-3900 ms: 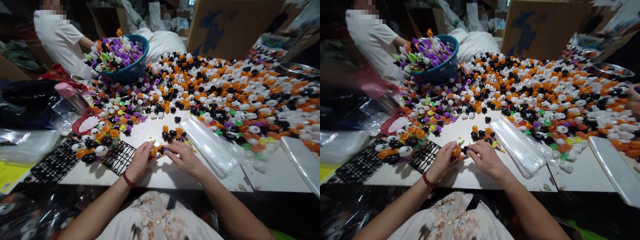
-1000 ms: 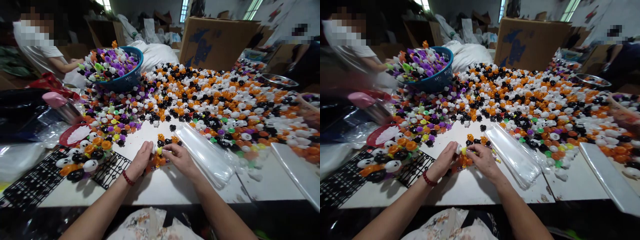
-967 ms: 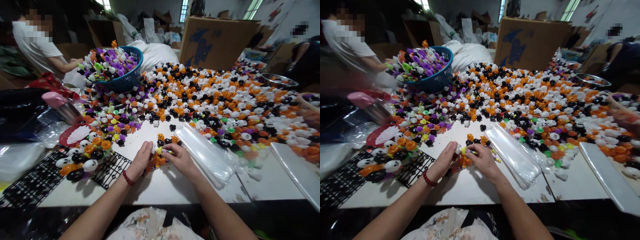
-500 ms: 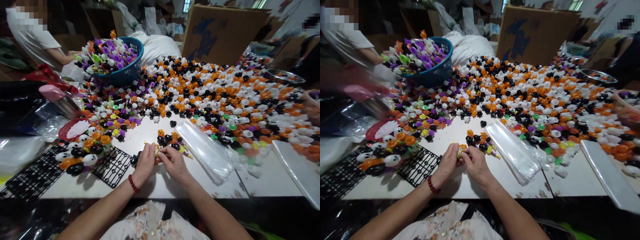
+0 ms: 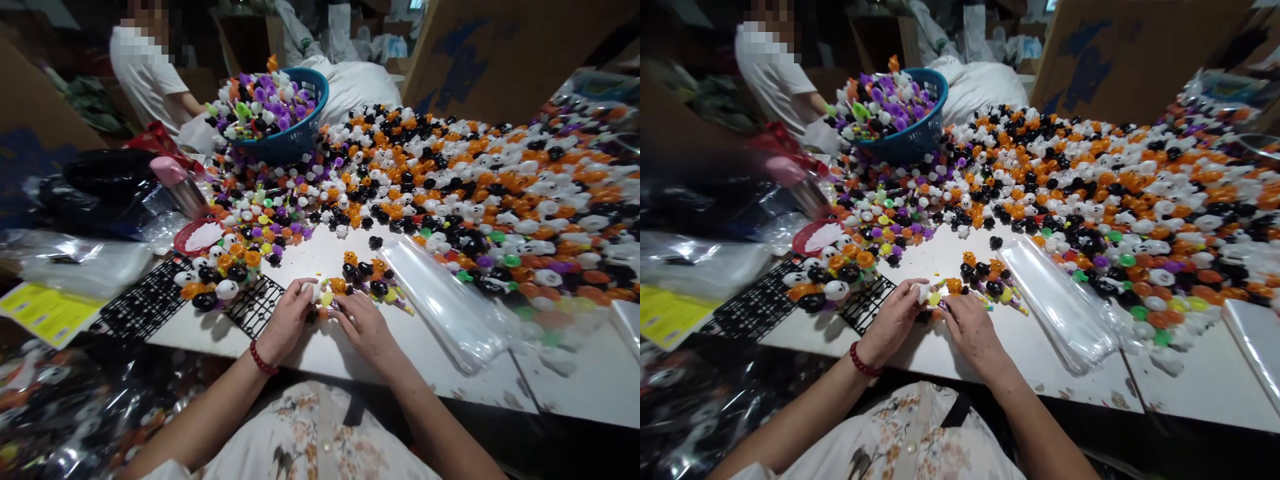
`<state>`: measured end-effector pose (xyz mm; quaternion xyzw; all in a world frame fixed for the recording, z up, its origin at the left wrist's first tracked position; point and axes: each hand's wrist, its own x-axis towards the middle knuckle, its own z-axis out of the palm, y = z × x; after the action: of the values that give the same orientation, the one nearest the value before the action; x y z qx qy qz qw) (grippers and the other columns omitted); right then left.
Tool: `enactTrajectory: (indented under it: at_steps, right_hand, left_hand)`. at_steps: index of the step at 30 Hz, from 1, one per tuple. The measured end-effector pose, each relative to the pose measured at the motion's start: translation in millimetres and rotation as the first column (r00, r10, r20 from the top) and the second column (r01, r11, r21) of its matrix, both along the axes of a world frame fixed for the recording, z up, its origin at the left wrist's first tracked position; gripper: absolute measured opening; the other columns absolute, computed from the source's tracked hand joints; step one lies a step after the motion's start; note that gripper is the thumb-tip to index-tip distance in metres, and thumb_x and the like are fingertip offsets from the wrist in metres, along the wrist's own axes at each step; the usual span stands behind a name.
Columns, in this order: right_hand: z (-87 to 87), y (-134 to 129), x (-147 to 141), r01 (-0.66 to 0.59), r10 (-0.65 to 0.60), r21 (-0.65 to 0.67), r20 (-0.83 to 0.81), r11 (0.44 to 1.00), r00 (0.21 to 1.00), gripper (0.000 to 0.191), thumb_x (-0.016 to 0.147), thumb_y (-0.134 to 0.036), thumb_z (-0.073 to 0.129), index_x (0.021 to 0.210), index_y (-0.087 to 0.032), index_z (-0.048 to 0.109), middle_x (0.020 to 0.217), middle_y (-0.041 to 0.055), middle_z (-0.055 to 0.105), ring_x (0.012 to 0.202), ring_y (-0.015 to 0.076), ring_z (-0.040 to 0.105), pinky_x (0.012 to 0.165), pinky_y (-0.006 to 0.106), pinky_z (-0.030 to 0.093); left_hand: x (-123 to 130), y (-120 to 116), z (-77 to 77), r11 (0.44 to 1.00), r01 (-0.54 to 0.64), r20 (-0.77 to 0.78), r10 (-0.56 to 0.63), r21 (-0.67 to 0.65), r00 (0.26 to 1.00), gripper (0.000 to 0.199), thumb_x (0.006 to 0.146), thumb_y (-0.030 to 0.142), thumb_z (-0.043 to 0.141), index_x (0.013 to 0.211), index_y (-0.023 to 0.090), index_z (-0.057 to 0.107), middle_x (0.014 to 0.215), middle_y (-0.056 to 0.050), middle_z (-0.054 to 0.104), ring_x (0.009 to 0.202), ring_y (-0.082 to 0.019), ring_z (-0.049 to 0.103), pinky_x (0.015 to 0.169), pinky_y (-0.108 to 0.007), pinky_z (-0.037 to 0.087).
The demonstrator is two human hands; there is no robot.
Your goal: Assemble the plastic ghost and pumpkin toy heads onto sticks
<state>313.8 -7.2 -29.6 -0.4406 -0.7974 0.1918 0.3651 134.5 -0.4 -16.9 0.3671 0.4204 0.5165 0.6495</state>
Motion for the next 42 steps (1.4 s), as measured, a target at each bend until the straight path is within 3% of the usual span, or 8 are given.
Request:
enactTrajectory:
  at_steps: [7, 15, 21, 25, 28, 32, 35, 42]
  right_hand:
    - [-4.2, -8, -19, -0.039, 0.038, 0.045, 0.025, 0.998, 0.999, 0.022, 0.098, -0.026, 0.05, 0.113, -0.02, 0.065, 0.099, 0.0096, 0.069, 0.09, 0.0244, 0.059, 0.084, 0.04, 0.046]
    - [-14.2, -15, -63, -0.146, 0.133, 0.038, 0.241, 0.989, 0.961, 0.019, 0.096, -0.022, 0.051, 0.101, -0.017, 0.069, 0.083, 0.0098, 0.066, 0.082, 0.0261, 0.054, 0.077, 0.039, 0.043]
    - [-13.4, -22, -92, -0.22, 0.255, -0.231, 0.137, 0.948, 0.957, 0.018, 0.097, -0.022, 0.048, 0.099, -0.017, 0.065, 0.089, 0.0085, 0.067, 0.08, 0.0214, 0.062, 0.073, 0.031, 0.045]
    - [-12.9, -19, -107, -0.235, 0.269, -0.323, 0.066, 0.917, 0.961, 0.014, 0.096, -0.021, 0.05, 0.097, -0.019, 0.064, 0.09, 0.0062, 0.07, 0.079, 0.0201, 0.063, 0.071, 0.029, 0.044]
    - [-16.5, -15, -117, -0.246, 0.273, -0.314, 0.046, 0.917, 0.961, 0.013, 0.095, -0.019, 0.051, 0.096, -0.019, 0.064, 0.09, 0.007, 0.07, 0.079, 0.0203, 0.063, 0.071, 0.029, 0.043]
    - [-24.4, -14, -126, -0.274, 0.296, -0.275, 0.041, 0.922, 0.954, 0.014, 0.093, -0.018, 0.049, 0.095, -0.019, 0.063, 0.089, 0.0071, 0.069, 0.077, 0.0197, 0.061, 0.071, 0.028, 0.043]
    - [-30.0, -15, -129, -0.288, 0.303, -0.257, 0.021, 0.922, 0.953, 0.014, 0.093, -0.019, 0.047, 0.092, -0.019, 0.062, 0.086, 0.0064, 0.068, 0.076, 0.0191, 0.06, 0.071, 0.028, 0.043]
    - [-32.0, -15, -137, -0.238, 0.213, -0.265, -0.122, 0.934, 0.969, 0.016, 0.092, -0.025, 0.045, 0.086, -0.019, 0.059, 0.079, 0.0049, 0.064, 0.071, 0.0189, 0.056, 0.067, 0.029, 0.043]
  left_hand:
    - [-36, -35, -18.2, 0.995, -0.095, -0.097, 0.095, 0.002, 0.991, 0.045, 0.082, 0.039, 0.071, 0.12, 0.02, 0.059, 0.103, -0.004, 0.067, 0.091, -0.014, 0.06, 0.086, -0.026, 0.046]
    - [-71, -63, -16.4, 0.966, -0.26, -0.097, 0.259, -0.004, 0.961, 0.041, 0.082, 0.037, 0.071, 0.118, 0.02, 0.061, 0.103, -0.005, 0.069, 0.09, -0.013, 0.063, 0.085, -0.026, 0.049]
    - [-94, -81, -23.8, 0.943, -0.332, -0.27, 0.325, 0.02, 0.906, 0.043, 0.09, 0.047, 0.06, 0.123, 0.02, 0.059, 0.112, -0.008, 0.069, 0.095, -0.017, 0.065, 0.088, -0.03, 0.051]
    - [-115, -96, -41.4, 0.919, -0.318, -0.612, 0.392, 0.233, 0.687, 0.038, 0.092, 0.044, 0.055, 0.12, 0.02, 0.062, 0.12, -0.011, 0.067, 0.108, -0.023, 0.064, 0.097, -0.04, 0.05]
    - [-130, -100, -59.6, 0.882, -0.078, -0.805, 0.458, 0.465, 0.378, 0.032, 0.093, 0.032, 0.055, 0.122, 0.021, 0.063, 0.128, -0.011, 0.063, 0.122, -0.025, 0.056, 0.108, -0.046, 0.042]
    - [-137, -98, -78.5, 0.858, 0.122, -0.867, 0.489, 0.498, 0.1, 0.037, 0.094, 0.023, 0.05, 0.129, 0.019, 0.059, 0.133, -0.014, 0.061, 0.123, -0.028, 0.056, 0.104, -0.05, 0.046]
    - [-132, -95, -83.4, 0.846, 0.175, -0.862, 0.507, 0.503, 0.026, 0.039, 0.093, 0.016, 0.045, 0.129, 0.017, 0.058, 0.133, -0.015, 0.06, 0.122, -0.028, 0.057, 0.101, -0.047, 0.048]
    - [-123, -86, -84.0, 0.83, 0.245, -0.859, 0.511, 0.501, 0.024, 0.037, 0.096, 0.017, 0.042, 0.13, 0.015, 0.056, 0.134, -0.015, 0.06, 0.122, -0.027, 0.057, 0.094, -0.044, 0.049]
